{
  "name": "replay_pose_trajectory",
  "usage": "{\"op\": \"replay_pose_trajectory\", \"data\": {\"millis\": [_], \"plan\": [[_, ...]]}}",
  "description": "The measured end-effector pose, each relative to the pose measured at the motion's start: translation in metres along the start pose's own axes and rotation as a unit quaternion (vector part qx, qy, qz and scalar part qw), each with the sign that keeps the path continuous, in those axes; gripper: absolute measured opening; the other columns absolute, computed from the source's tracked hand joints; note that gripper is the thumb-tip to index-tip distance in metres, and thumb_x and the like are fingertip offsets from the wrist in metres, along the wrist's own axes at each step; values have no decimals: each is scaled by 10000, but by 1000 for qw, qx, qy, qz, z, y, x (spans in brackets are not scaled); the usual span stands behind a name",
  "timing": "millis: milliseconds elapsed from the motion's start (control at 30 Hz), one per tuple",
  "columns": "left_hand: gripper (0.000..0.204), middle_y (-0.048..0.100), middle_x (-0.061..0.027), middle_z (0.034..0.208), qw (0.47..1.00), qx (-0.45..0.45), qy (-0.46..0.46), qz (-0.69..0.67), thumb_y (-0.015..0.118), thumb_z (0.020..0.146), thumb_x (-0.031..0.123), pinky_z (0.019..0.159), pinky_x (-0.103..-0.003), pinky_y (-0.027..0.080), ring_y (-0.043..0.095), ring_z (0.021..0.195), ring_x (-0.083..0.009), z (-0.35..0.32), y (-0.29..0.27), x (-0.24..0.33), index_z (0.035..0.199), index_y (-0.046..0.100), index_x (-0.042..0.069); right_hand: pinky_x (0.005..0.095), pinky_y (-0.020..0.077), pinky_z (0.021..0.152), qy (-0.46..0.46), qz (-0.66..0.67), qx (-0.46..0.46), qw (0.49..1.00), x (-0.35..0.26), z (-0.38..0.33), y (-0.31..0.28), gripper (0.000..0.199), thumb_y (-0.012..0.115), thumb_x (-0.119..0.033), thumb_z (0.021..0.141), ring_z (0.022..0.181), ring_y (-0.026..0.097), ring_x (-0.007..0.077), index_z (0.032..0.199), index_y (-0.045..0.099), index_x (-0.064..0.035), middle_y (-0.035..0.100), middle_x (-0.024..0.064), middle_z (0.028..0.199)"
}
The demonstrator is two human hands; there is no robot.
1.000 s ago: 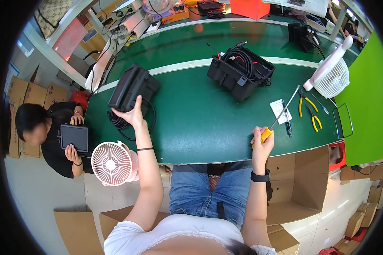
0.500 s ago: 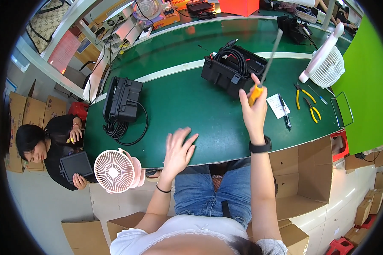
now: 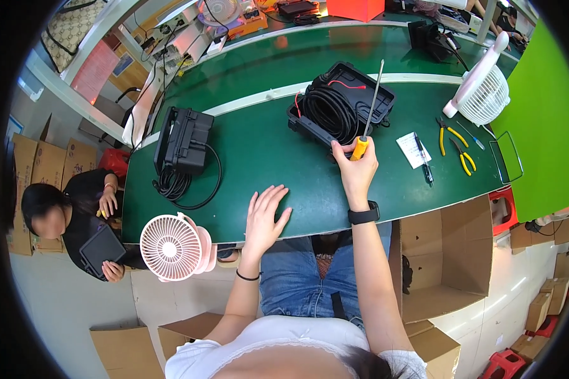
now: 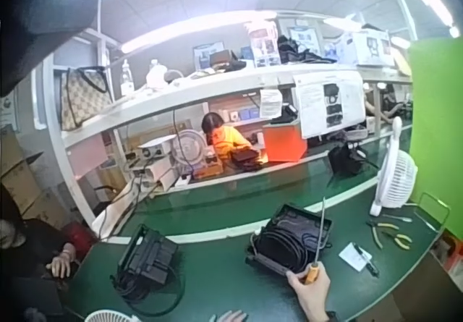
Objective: Assembling components of solar-powered devices by connecting wires and screwing on plastic casings.
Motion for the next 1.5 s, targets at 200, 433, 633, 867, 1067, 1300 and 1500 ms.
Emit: {"op": "replay_pose_trajectory", "data": {"millis": [200, 433, 633, 867, 1067, 1300, 1500], "plan": [[298, 647, -123, 1202, 964, 263, -9, -36, 690, 825, 11, 1021, -447, 459, 581, 1184, -355, 2, -28, 11, 1120, 673, 48, 207, 474, 658, 53, 103, -136, 984, 4, -12, -30, 370, 833, -40, 775, 675, 575, 44, 816, 468, -87, 573, -31, 700], [715, 520, -190, 1392, 969, 219, 91, -69, 773, 795, 94, 1062, -453, 432, 525, 1273, -377, 85, -53, 51, 1427, 440, 49, 211, 466, 674, 67, 106, -231, 965, 1, -20, -68, 404, 829, -16, 766, 663, 578, 58, 791, 437, -108, 580, -18, 691], [695, 578, -183, 1235, 987, 72, 96, -106, 775, 813, 168, 986, -427, 475, 571, 1148, -366, 140, -22, 36, 1402, 435, 27, 230, 466, 759, 70, 140, -195, 968, 5, -32, -66, 430, 834, 0, 750, 771, 606, 89, 829, 425, -105, 627, 12, 752], [440, 672, -120, 995, 973, 211, 77, -55, 817, 763, 281, 756, -401, 546, 657, 928, -325, 98, -36, 24, 1083, 644, 33, 198, 434, 773, 255, 192, -89, 943, 7, -56, -66, 358, 779, -64, 819, 808, 514, 60, 996, 472, -105, 459, -10, 949], [566, 670, -87, 944, 859, 290, -165, -388, 625, 983, 204, 710, -266, 499, 624, 821, -133, 70, -48, -31, 1431, 345, 1, 245, 427, 913, 201, 209, -149, 945, 19, -63, -58, 278, 674, 1, 858, 1187, 535, 170, 978, 445, -101, 429, 247, 1501], [770, 341, -327, 1488, 915, 214, -311, -141, 582, 1008, 299, 1100, -438, 368, 437, 1330, -400, 11, -36, -95, 1539, 166, -72, 193, 334, 752, 168, 217, -105, 956, 25, -81, -63, 273, 693, -79, 885, 828, 394, 49, 1001, 450, -125, 414, -32, 970], [540, 566, -137, 1265, 969, 219, -112, -11, 702, 854, 21, 914, -396, 510, 609, 1103, -305, -3, -67, -26, 1367, 566, 118, 191, 318, 707, 162, 207, -120, 957, 29, -79, -66, 278, 694, -93, 884, 787, 378, 40, 995, 442, -125, 386, -40, 930]]}}
Point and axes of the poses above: each hand's wrist, its own z-axis towards the middle knuckle, its own y-axis out of the palm, x = y × z, the point moved 3 cm from there along z, towards the middle knuckle
